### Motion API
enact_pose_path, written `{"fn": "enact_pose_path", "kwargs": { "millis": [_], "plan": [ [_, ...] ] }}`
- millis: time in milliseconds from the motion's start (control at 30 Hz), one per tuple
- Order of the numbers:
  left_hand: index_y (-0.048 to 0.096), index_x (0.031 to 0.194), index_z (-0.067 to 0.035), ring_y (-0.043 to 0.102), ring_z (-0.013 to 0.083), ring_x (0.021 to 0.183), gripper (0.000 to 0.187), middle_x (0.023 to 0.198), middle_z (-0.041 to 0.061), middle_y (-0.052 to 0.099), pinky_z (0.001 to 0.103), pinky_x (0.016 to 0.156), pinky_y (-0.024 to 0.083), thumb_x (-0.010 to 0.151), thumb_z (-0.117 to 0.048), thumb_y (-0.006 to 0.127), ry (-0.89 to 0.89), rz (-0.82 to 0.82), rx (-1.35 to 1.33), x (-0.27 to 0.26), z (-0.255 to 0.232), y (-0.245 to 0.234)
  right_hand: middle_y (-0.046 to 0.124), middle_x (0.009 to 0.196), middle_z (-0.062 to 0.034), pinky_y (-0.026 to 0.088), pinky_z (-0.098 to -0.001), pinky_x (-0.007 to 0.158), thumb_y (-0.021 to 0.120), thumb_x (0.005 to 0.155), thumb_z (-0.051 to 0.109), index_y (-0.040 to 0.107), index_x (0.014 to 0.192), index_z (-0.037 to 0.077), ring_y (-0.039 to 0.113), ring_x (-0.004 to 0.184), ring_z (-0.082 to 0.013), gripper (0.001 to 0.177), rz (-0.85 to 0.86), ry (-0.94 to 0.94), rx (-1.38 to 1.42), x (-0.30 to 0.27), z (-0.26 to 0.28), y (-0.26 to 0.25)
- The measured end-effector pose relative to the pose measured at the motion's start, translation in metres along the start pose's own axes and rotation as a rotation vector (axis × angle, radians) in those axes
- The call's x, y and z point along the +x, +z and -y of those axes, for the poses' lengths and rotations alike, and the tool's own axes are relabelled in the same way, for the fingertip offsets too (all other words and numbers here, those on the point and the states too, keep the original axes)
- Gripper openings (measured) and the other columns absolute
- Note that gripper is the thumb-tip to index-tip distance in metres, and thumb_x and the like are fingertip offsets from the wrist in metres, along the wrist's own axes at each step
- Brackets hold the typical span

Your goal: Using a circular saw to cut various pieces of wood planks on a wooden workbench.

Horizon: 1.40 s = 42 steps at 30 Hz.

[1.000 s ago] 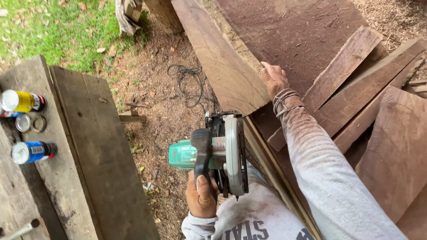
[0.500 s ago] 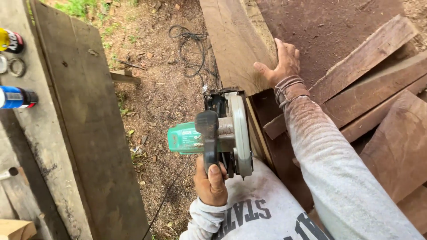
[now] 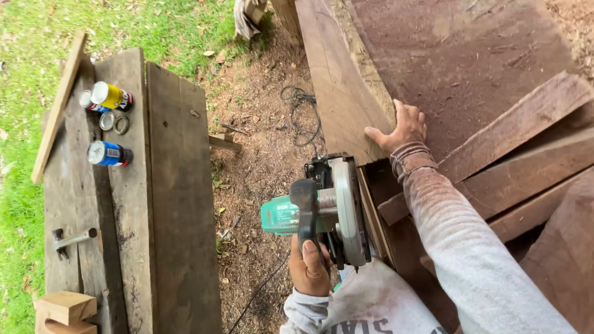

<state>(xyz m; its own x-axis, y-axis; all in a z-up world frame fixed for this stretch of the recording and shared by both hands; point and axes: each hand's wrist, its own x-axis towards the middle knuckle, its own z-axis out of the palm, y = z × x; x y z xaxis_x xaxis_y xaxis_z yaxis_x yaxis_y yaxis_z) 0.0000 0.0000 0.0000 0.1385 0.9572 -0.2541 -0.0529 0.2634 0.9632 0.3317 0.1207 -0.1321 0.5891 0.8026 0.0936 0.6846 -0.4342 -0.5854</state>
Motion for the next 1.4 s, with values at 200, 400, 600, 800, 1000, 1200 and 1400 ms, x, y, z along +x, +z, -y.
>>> {"fn": "enact_pose_path", "kwargs": {
  "millis": [200, 400, 600, 800, 1000, 1200, 1400],
  "plan": [
    [0.055, 0.106, -0.005, 0.052, 0.0102, 0.051, 0.051, 0.063, 0.001, 0.052, 0.026, 0.045, 0.043, 0.099, -0.055, 0.050, -0.025, 0.019, -0.024, -0.002, 0.010, -0.003, 0.051, 0.139, -0.0179, 0.035, -0.0552, 0.112, 0.088, 0.066, 0.063, 0.048, 0.150, 0.012, 0.045, 0.130, -0.0391, 0.106, 0.038, 0.045, -0.040, -0.002, 0.006, -0.006],
    [0.056, 0.111, -0.006, 0.052, 0.0099, 0.051, 0.050, 0.061, 0.000, 0.052, 0.026, 0.046, 0.043, 0.100, -0.054, 0.048, 0.010, 0.030, 0.051, 0.000, 0.009, -0.004, 0.051, 0.140, -0.0174, 0.036, -0.0540, 0.112, 0.087, 0.066, 0.064, 0.048, 0.150, 0.011, 0.045, 0.131, -0.0385, 0.107, 0.043, 0.043, -0.043, -0.001, 0.003, -0.004],
    [0.057, 0.109, -0.003, 0.055, 0.0100, 0.053, 0.049, 0.061, 0.001, 0.055, 0.027, 0.050, 0.046, 0.105, -0.052, 0.048, 0.038, 0.031, 0.173, -0.003, 0.004, -0.005, 0.050, 0.139, -0.0178, 0.034, -0.0544, 0.112, 0.087, 0.065, 0.065, 0.047, 0.151, 0.010, 0.043, 0.132, -0.0386, 0.109, 0.077, 0.072, -0.073, 0.000, 0.008, -0.009],
    [0.059, 0.118, -0.004, 0.059, 0.0091, 0.055, 0.051, 0.063, 0.000, 0.058, 0.026, 0.051, 0.049, 0.101, -0.051, 0.050, 0.006, 0.041, 0.186, -0.003, -0.013, -0.004, 0.051, 0.138, -0.0182, 0.036, -0.0530, 0.113, 0.086, 0.068, 0.066, 0.048, 0.151, 0.008, 0.044, 0.132, -0.0383, 0.109, 0.061, 0.055, -0.072, -0.001, 0.005, -0.007],
    [0.053, 0.133, -0.003, 0.065, 0.0219, 0.059, 0.055, 0.068, 0.008, 0.065, 0.036, 0.056, 0.053, 0.100, -0.048, 0.053, 0.040, 0.037, 0.202, -0.002, -0.019, -0.007, 0.052, 0.138, -0.0216, 0.039, -0.0529, 0.112, 0.088, 0.073, 0.061, 0.050, 0.150, 0.005, 0.045, 0.132, -0.0398, 0.103, 0.042, -0.012, -0.066, -0.003, -0.001, -0.005],
    [0.055, 0.127, -0.002, 0.074, 0.0395, 0.075, 0.050, 0.081, 0.019, 0.072, 0.045, 0.065, 0.057, 0.102, -0.046, 0.057, 0.090, 0.059, 0.244, -0.002, -0.020, -0.013, 0.051, 0.140, -0.0232, 0.039, -0.0533, 0.114, 0.089, 0.076, 0.055, 0.050, 0.151, 0.005, 0.046, 0.133, -0.0405, 0.099, 0.019, -0.052, -0.049, -0.003, 0.008, -0.008],
    [0.056, 0.125, -0.002, 0.074, 0.0368, 0.074, 0.051, 0.080, 0.018, 0.072, 0.044, 0.066, 0.057, 0.100, -0.046, 0.057, 0.062, 0.085, 0.271, 0.004, -0.022, -0.014, 0.044, 0.154, -0.0211, 0.036, -0.0558, 0.120, 0.084, 0.088, 0.048, 0.050, 0.157, 0.010, 0.041, 0.144, -0.0390, 0.085, -0.013, -0.341, -0.245, 0.002, -0.007, -0.004]
  ]
}}
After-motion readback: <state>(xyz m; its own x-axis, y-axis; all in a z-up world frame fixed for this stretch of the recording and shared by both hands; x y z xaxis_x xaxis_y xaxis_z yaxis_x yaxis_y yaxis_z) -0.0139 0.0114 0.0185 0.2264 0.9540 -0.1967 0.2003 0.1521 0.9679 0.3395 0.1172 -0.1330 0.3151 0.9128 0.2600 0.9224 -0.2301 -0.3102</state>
